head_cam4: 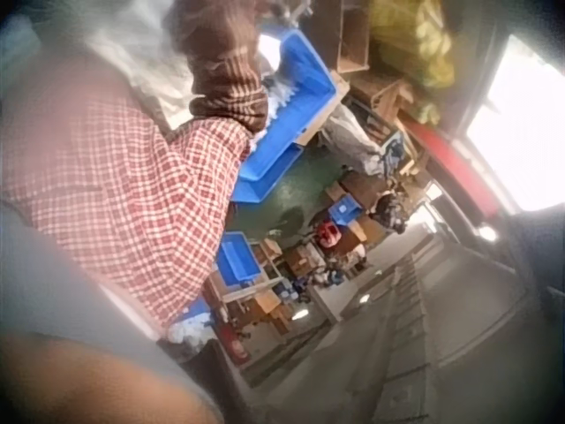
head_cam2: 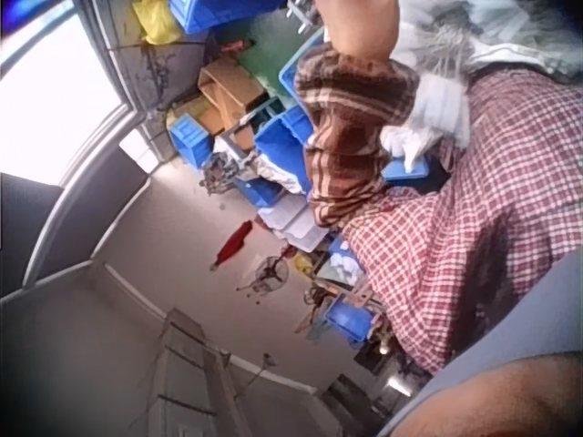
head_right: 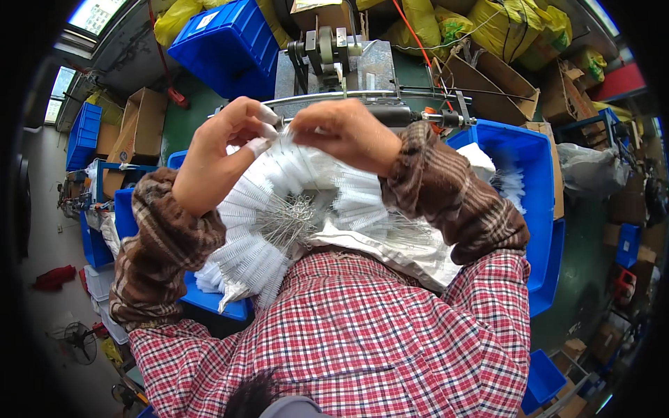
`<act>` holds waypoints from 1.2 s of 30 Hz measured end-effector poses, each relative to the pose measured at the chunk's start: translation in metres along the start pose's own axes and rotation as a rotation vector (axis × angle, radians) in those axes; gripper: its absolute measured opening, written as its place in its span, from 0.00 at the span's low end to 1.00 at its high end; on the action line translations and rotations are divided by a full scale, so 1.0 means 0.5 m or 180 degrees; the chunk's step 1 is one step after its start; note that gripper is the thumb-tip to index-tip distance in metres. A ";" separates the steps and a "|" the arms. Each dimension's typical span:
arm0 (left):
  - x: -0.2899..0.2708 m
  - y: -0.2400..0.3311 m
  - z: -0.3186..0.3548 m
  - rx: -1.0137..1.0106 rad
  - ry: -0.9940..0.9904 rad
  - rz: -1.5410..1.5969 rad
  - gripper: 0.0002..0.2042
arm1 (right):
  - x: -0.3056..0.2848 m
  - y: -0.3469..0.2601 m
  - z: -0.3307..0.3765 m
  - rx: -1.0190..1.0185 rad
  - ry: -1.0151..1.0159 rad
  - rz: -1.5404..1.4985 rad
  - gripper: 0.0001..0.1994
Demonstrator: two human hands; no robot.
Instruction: The person handles wire brushes in a storage bin, taking caps from a machine fixture and attaching them onto the ends of the brushes by hand.
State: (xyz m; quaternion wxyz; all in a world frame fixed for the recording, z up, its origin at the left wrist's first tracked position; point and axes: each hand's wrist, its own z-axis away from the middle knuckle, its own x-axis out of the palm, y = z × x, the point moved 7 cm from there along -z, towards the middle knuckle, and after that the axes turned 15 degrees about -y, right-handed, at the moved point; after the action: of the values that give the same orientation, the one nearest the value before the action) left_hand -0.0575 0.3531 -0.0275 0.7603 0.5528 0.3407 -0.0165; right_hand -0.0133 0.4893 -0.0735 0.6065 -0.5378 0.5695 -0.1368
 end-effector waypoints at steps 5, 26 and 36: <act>-0.034 -0.004 0.089 -0.0024 0.0154 -0.2293 0.16 | -0.099 0.248 0.003 0.1045 0.0761 0.2866 0.04; -0.039 -0.092 0.138 -0.0798 -0.0069 -0.2491 0.14 | -0.110 0.339 -0.023 0.0848 0.0617 0.2820 0.12; -0.055 -0.101 0.148 -0.0727 0.0075 -0.2594 0.09 | -0.143 0.276 0.106 0.1879 0.0872 0.3584 0.22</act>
State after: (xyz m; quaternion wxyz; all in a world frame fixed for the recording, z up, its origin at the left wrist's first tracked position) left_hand -0.0617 0.2608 -0.0429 0.7441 0.2852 0.5396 -0.2716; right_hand -0.0529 0.6245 -0.1579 0.6295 0.0547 0.7749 -0.0161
